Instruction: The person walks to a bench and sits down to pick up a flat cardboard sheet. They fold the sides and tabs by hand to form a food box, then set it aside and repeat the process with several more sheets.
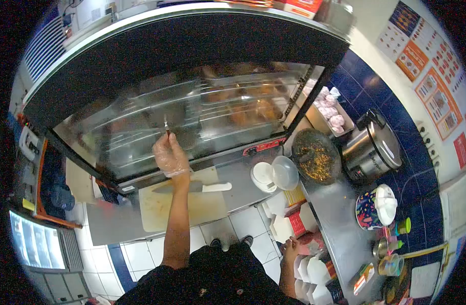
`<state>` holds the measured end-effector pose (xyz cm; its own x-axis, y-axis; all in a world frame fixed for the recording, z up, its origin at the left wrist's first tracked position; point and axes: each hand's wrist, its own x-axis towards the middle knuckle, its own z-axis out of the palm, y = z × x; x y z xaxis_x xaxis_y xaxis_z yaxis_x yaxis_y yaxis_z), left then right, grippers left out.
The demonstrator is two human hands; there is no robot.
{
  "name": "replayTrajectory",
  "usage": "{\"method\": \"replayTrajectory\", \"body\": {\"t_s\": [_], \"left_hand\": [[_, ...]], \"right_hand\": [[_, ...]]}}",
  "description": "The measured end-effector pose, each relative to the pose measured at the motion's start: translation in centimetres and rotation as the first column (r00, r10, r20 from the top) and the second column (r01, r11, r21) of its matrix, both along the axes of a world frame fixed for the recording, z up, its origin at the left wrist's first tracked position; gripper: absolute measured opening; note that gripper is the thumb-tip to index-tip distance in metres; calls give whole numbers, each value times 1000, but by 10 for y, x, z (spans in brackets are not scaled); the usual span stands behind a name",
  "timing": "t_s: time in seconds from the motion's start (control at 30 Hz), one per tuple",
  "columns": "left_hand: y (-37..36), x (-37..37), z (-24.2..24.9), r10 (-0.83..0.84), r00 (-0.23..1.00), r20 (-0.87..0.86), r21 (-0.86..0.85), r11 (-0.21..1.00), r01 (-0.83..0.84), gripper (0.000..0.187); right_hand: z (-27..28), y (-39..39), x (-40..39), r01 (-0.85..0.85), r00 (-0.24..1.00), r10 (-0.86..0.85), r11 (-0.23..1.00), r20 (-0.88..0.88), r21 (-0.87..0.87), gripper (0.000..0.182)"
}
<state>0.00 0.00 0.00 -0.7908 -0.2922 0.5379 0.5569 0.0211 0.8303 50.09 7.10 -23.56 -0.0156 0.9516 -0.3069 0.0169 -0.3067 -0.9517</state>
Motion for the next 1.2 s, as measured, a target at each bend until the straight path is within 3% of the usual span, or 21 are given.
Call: {"method": "replayTrajectory", "body": {"t_s": [0.1,0.17,0.23,0.3,0.43,0.47,0.53,0.6,0.63,0.67,0.73,0.77,0.8,0.83,0.87,0.9,0.93,0.97,1.07,1.13,1.2], "left_hand": [[-6,5,0,69,992,-107,-279,955,-97,18],[13,10,-1,-33,991,-129,-216,976,4,18],[22,23,9,-57,987,-148,-304,953,9,18],[41,30,7,-153,975,-163,-243,964,110,19],[46,39,8,-171,981,-86,-237,960,147,22],[37,42,9,-266,963,-34,-313,918,243,31],[22,66,7,-290,954,-81,-205,941,269,36],[-17,103,-14,-640,758,127,-245,720,649,41],[-36,117,-55,-897,347,275,-6,359,933,45],[-52,131,-93,-947,-163,278,278,-84,957,50],[-88,151,-100,-880,-225,419,-229,-343,911,54],[-112,169,-92,-716,-529,456,361,-394,845,55],[-130,174,-92,-667,-546,506,471,-317,823,57],[-144,173,-91,-662,-550,509,470,-322,822,57],[-155,171,-90,-643,-635,428,639,-282,716,52],[-165,169,-91,-629,-703,331,783,-232,576,49],[-176,167,-96,-619,-713,330,785,-240,571,49],[-185,164,-103,-613,-707,353,766,-245,595,54],[-192,143,-94,-609,-714,346,750,-278,600,62],[-207,129,-81,-626,-705,333,762,-261,592,66],[-223,116,-73,-777,-577,249,624,-327,710,70]], "right_hand": [[1,-59,-3,99,992,-104,993,-75,-64,21],[10,-68,-5,218,976,-216,969,31,-118,19],[6,-78,2,205,979,-204,973,20,-108,18],[6,-79,1,176,984,-171,974,49,-142,23],[23,-71,-20,117,993,-117,992,9,-44,24],[31,-70,-29,61,998,-61,998,19,6,25],[58,-61,-58,-119,986,100,982,134,144,27],[110,-58,-102,-333,941,303,911,154,243,34],[126,-58,-119,-432,902,396,842,175,322,37],[151,-61,-134,-574,819,540,762,195,299,39],[169,-62,-150,-824,565,785,522,252,220,37],[174,-64,-154,-891,444,850,384,283,242,25],[181,-68,-160,-925,379,860,334,343,183,19],[186,-71,-165,-949,315,862,290,398,123,15],[186,-73,-170,-945,326,858,302,397,124,15],[186,-74,-174,-972,233,863,212,448,96,14],[185,-76,-176,-990,138,859,123,493,63,14],[180,-79,-178,-988,156,855,143,495,64,14],[173,-73,-193,-988,55,834,-35,549,153,18],[163,-63,-204,-989,76,887,9,456,148,18],[164,-55,-221,-988,128,935,90,330,129,19]]}}
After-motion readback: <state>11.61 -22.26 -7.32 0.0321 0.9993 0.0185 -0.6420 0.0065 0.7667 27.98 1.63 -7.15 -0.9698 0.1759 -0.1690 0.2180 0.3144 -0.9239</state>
